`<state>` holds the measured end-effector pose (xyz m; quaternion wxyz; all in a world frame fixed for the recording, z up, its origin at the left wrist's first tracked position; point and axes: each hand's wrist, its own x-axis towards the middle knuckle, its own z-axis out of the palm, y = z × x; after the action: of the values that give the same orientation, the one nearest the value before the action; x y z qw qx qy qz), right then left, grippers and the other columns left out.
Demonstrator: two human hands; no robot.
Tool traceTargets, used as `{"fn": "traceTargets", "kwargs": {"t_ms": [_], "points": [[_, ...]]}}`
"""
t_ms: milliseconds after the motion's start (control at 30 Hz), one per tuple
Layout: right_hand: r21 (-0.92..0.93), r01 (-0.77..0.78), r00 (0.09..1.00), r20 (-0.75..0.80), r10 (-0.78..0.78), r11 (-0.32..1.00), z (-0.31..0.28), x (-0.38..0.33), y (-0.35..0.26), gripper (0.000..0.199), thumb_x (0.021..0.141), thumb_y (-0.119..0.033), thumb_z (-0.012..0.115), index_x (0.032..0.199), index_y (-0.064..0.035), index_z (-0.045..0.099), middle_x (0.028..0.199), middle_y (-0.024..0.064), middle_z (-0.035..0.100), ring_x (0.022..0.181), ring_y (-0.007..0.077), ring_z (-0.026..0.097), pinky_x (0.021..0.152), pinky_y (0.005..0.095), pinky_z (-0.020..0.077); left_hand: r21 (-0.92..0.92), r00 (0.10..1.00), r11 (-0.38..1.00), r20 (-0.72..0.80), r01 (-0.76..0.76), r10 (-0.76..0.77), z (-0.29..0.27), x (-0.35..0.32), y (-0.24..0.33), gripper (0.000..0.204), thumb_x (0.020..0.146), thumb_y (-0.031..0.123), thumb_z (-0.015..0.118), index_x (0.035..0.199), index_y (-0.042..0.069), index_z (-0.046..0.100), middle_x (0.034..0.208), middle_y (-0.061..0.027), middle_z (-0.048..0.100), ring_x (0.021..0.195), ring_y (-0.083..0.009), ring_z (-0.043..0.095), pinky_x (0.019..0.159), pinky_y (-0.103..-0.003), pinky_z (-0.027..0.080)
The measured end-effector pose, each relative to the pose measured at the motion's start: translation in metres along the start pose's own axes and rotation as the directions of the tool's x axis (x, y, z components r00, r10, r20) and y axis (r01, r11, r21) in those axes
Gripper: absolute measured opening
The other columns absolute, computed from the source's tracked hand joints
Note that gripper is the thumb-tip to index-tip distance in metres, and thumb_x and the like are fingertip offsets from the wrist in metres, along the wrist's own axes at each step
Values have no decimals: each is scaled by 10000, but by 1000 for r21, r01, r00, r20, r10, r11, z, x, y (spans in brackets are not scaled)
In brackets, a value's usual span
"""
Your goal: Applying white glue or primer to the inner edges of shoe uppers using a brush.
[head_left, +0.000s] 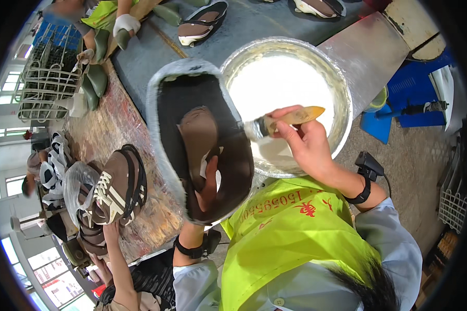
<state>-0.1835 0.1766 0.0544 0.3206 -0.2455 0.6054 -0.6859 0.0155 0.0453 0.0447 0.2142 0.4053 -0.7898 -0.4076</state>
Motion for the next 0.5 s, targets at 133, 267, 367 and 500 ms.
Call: {"fn": "traceTargets", "kwargs": {"t_ms": [133,267,367,500], "points": [[76,145,988,-59,-141,987,9,15,-11,154,903,-23,509,1032,44,559,929,76,609,822,127,611,738,249,511,-59,998,998,57,33,-29,5,3,14,332,838,151,650,1146,40,593,1126,-84,625,994,-181,607,854,-303,454],[-14,177,983,-53,-178,984,3,22,-6,158,893,-9,513,1039,25,564,933,63,613,821,122,612,723,242,502,-401,946,864,237,305,-223,4,-2,13,295,834,65,620,1125,62,577,1036,-36,614,905,-148,586,761,-275,468],[-88,265,956,-102,-273,960,-2,35,-2,162,884,-1,521,1038,10,569,924,65,617,815,119,615,706,235,494,-464,835,710,431,530,-342,1,-8,16,292,821,63,639,1105,75,573,997,-2,598,903,-131,568,753,-266,463],[-39,480,866,-138,-480,877,7,54,-11,157,878,1,533,1030,8,570,919,67,617,813,121,615,699,233,492,-446,753,639,557,627,-350,1,-13,14,286,824,55,633,1103,72,571,1002,-8,592,864,-107,548,733,-244,444]]}}
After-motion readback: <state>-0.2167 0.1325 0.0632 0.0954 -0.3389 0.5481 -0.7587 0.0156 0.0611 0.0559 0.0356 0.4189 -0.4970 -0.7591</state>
